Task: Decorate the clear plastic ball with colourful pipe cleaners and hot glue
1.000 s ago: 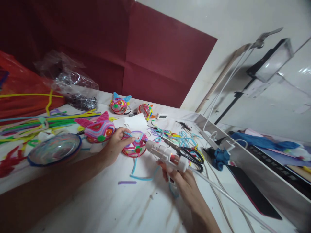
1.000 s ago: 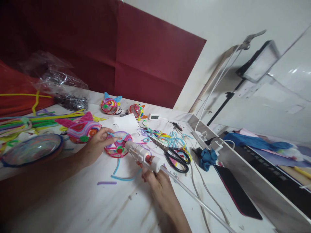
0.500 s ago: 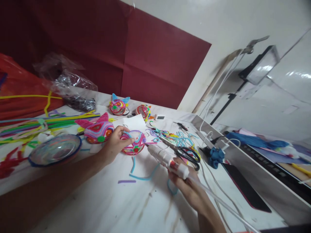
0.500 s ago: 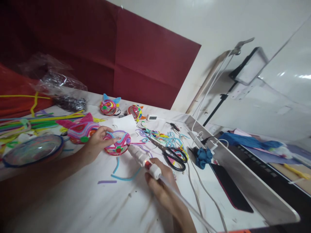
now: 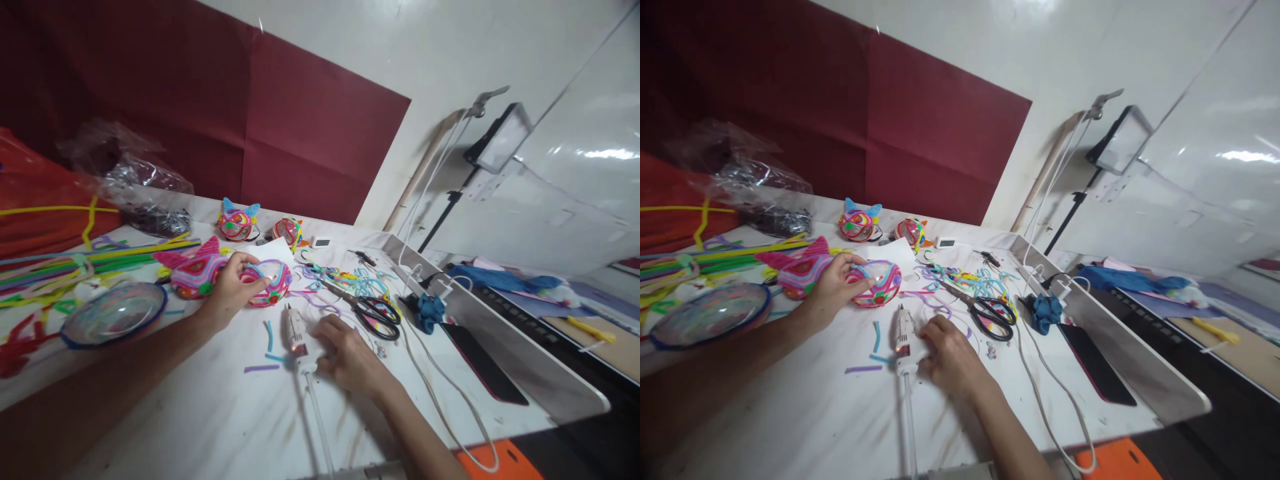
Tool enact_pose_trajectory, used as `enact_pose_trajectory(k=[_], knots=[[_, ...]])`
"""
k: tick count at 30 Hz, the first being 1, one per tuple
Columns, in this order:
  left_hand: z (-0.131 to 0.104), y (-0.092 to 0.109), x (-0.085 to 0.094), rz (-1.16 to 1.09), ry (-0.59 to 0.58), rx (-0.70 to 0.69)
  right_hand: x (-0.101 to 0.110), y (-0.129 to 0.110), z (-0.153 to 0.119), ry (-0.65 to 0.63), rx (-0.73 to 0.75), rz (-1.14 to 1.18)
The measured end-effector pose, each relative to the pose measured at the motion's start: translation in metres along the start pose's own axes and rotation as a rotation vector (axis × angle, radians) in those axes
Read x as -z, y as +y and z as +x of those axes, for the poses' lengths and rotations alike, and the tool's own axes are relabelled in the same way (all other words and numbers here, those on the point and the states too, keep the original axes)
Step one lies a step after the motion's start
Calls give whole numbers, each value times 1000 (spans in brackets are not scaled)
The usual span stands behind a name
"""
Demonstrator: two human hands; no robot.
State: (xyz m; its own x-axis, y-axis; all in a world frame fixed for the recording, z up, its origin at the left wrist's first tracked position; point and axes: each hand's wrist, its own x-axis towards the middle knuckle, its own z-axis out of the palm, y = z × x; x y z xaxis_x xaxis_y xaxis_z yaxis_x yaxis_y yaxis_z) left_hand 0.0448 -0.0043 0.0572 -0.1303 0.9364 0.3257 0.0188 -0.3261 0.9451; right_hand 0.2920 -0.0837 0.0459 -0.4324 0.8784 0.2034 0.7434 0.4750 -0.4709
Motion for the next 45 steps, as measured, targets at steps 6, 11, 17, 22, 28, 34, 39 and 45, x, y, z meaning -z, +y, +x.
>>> enact_pose_trajectory(k=[6, 11, 17, 22, 28, 34, 39, 45], knots=[[1, 1, 0, 93, 24, -65, 8, 0, 14, -57, 63, -92], [0, -1, -1, 68, -8, -84, 17, -25, 40, 243, -3, 124], [0, -5, -2, 96, -17, -102, 1, -44, 77, 331, -89, 465], [-3, -4, -4, 130, -9, -107, -9, -36, 84, 345, -155, 582], [-4, -5, -5, 152, -7, -138, -13, -33, 85, 336, -190, 728], [-4, -7, -4, 201, -1, -177, -17, -34, 90, 364, -252, 757], [-6, -8, -4, 239, -17, -217, -28, -24, 99, 374, -308, 784], [-4, -9, -5, 218, -26, -173, -35, -20, 102, 413, -325, 812]])
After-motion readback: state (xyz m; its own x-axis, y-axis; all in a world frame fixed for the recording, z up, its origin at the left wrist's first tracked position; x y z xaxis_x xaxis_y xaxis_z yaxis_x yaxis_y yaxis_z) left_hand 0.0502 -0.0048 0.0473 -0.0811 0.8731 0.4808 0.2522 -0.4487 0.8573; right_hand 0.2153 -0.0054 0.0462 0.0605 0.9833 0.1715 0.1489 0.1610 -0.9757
